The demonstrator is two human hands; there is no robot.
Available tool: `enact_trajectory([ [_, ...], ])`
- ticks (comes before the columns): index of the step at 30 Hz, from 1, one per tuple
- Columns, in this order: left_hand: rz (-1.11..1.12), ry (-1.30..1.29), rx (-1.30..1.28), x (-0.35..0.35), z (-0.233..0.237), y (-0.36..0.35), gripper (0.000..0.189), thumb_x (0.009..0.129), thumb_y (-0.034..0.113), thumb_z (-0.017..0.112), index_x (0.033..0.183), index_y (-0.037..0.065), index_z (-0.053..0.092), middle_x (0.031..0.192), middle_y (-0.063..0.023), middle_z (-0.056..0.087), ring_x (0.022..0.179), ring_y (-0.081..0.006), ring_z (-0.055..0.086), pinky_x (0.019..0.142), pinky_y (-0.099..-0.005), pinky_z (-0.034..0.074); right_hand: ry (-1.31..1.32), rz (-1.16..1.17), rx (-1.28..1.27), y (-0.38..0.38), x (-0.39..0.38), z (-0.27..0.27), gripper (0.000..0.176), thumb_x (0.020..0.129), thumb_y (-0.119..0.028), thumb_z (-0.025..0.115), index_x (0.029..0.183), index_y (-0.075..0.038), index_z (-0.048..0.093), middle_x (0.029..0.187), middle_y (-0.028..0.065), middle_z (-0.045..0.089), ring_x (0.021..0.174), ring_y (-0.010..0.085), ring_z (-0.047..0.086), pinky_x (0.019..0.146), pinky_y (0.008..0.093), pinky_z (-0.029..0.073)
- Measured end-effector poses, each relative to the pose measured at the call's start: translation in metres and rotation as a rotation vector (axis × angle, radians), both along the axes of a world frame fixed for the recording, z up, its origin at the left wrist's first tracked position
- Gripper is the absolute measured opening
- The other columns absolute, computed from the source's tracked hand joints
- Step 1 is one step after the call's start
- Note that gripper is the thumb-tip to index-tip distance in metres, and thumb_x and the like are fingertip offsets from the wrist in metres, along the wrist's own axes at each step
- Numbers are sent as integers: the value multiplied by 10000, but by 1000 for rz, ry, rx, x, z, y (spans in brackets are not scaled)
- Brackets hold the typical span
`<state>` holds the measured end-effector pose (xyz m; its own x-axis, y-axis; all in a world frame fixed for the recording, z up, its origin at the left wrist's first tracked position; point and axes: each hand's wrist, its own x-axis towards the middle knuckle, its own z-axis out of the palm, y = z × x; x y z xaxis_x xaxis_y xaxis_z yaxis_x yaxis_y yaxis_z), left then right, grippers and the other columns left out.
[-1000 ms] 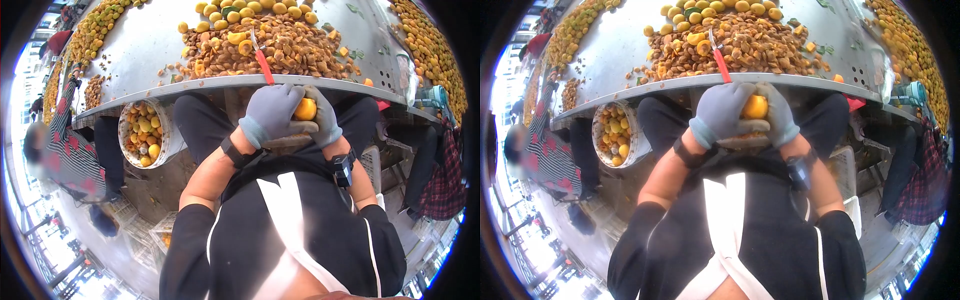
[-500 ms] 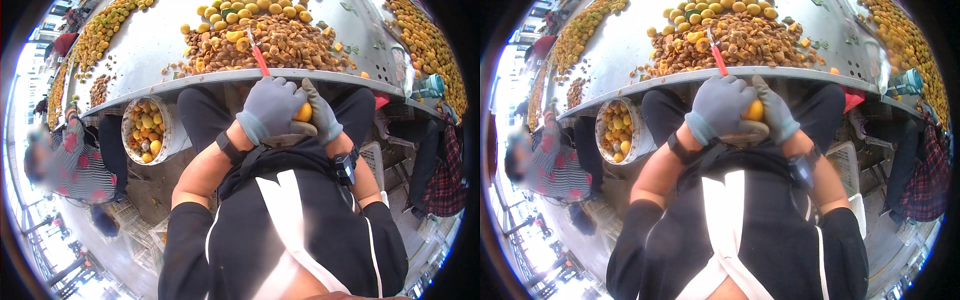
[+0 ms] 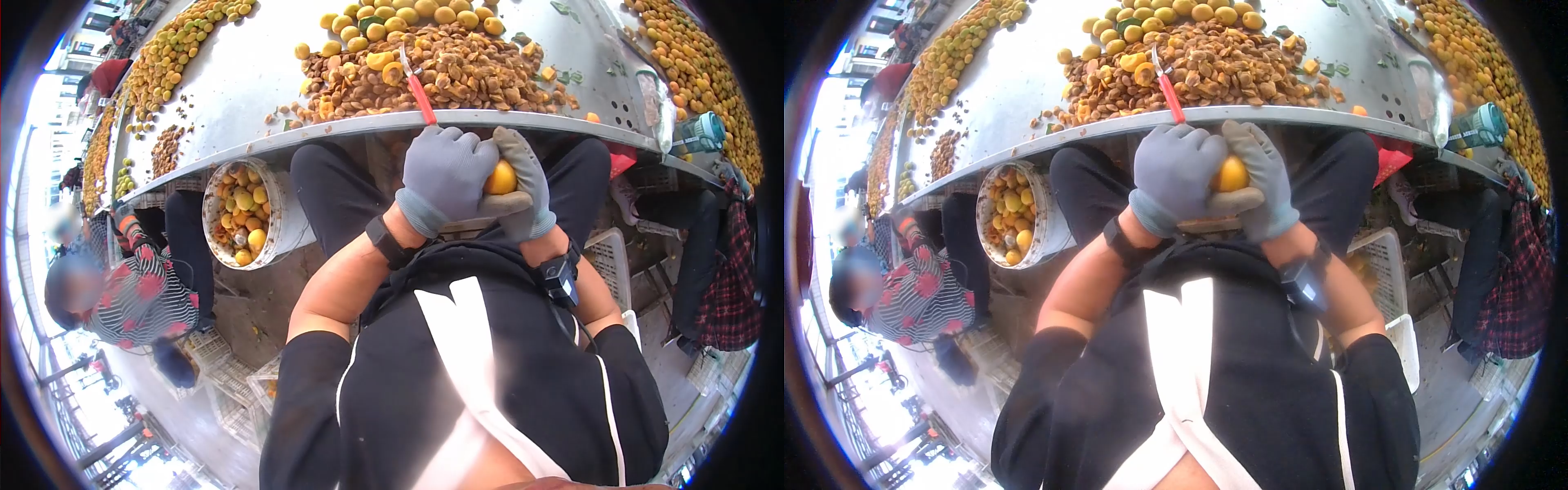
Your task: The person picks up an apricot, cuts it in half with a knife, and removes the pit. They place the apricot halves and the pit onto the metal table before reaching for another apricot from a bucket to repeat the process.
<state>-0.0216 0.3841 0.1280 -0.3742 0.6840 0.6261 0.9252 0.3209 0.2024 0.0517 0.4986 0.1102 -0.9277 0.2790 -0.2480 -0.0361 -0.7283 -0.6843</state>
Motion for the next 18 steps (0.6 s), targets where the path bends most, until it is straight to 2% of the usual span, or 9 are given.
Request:
enact_trajectory([
  [2,1,-29,42,1,6,1,570,635,619,734,647,78,554,596,-77,522,533,-253,528,516,-348,421,62,-6,20,1,2,4,118,989,-171,525,1024,-84,597,940,-4,607,832,61,586,716,209,498],
  [4,-22,-54,55,2,10,3,548,658,593,730,647,75,554,590,-85,518,523,-262,527,502,-350,420,82,1,282,5,1,8,111,985,-177,536,948,-88,593,856,-24,582,767,58,567,669,209,480],
  [5,-42,-76,70,1,10,3,526,681,567,726,647,71,554,583,-94,514,513,-270,525,489,-352,420,84,1,280,3,-2,11,111,985,-177,536,948,-88,593,856,-24,582,767,58,567,669,209,480],
  [7,-47,-122,101,2,7,5,488,702,526,717,650,69,552,582,-104,507,511,-281,522,488,-359,419,-62,-157,170,-4,-6,19,167,989,-198,531,876,-86,583,769,-34,543,705,44,523,633,201,451],
  [10,-63,-192,180,2,11,8,408,739,442,690,665,65,553,586,-123,496,510,-302,514,486,-372,414,78,-222,266,-3,-4,27,218,992,-206,524,824,-73,562,730,-35,521,663,37,479,605,196,412],
  [14,-111,-330,342,8,5,12,322,787,361,640,712,57,565,609,-133,497,524,-323,515,492,-377,408,199,-239,381,-1,0,21,239,1004,-213,493,864,-36,570,805,9,570,716,79,503,681,233,430],
  [16,-105,-386,370,10,-10,15,343,796,382,643,709,62,556,610,-131,512,542,-325,535,497,-388,416,336,-270,505,1,-2,12,225,1004,-201,489,864,-46,574,806,8,565,711,75,501,669,222,425],
  [18,-100,-438,398,10,-21,18,365,805,404,645,706,66,547,612,-129,526,560,-327,554,501,-399,424,316,-269,533,2,-5,2,234,1007,-211,485,865,-47,574,807,10,566,715,72,498,673,220,422],
])
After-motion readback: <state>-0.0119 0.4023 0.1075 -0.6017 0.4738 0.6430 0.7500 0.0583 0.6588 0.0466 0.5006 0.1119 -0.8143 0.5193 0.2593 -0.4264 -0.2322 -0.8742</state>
